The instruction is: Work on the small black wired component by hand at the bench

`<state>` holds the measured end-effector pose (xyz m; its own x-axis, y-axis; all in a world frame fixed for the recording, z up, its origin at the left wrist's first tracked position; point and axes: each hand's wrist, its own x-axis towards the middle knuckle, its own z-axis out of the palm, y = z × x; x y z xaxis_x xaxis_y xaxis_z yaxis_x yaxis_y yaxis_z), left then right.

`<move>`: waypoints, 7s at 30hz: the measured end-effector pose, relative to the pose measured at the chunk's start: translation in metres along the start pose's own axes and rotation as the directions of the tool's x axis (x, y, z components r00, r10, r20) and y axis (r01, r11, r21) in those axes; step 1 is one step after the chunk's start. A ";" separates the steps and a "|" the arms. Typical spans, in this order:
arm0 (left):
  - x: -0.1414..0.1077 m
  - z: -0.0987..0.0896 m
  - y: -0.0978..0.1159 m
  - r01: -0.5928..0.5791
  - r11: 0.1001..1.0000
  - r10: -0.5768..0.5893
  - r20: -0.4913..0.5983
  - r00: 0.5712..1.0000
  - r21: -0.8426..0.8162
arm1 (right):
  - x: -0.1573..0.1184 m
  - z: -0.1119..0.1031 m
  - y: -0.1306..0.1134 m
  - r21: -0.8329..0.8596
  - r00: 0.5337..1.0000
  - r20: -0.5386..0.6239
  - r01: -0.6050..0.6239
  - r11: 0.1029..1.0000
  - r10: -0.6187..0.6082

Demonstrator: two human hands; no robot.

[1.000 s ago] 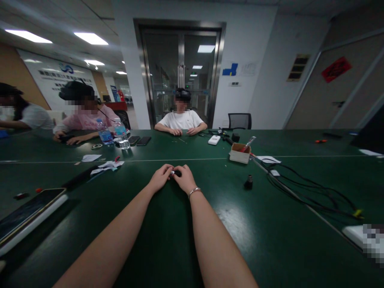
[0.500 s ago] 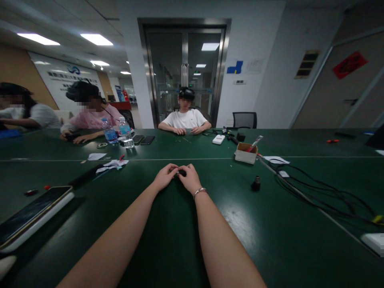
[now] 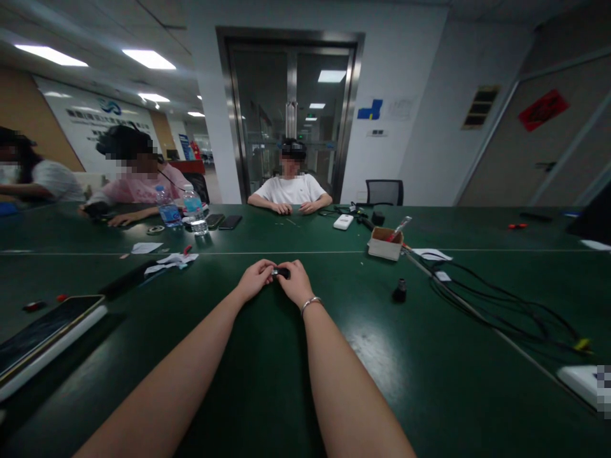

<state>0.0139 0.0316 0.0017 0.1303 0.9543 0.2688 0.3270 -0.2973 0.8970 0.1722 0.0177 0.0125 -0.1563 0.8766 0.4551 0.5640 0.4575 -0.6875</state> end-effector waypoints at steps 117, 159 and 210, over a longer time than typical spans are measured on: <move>0.013 -0.011 0.007 0.061 0.994 -0.070 0.092 0.993 0.094 | 0.031 -0.010 0.018 0.510 0.926 0.295 -0.362 0.781 0.237; 0.014 -0.013 0.006 0.063 0.997 -0.066 0.074 0.995 0.052 | 0.033 -0.010 0.026 0.554 0.920 0.295 -0.385 0.738 0.258; 0.014 -0.013 0.007 0.073 0.996 -0.077 0.088 0.993 0.043 | 0.033 -0.011 0.028 0.596 0.916 0.306 -0.398 0.697 0.261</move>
<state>0.0055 0.0438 0.0164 0.1862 0.9682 0.1673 0.3752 -0.2275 0.8986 0.1918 0.0575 0.0145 -0.2436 0.9678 0.0638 -0.0275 0.0589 -0.9979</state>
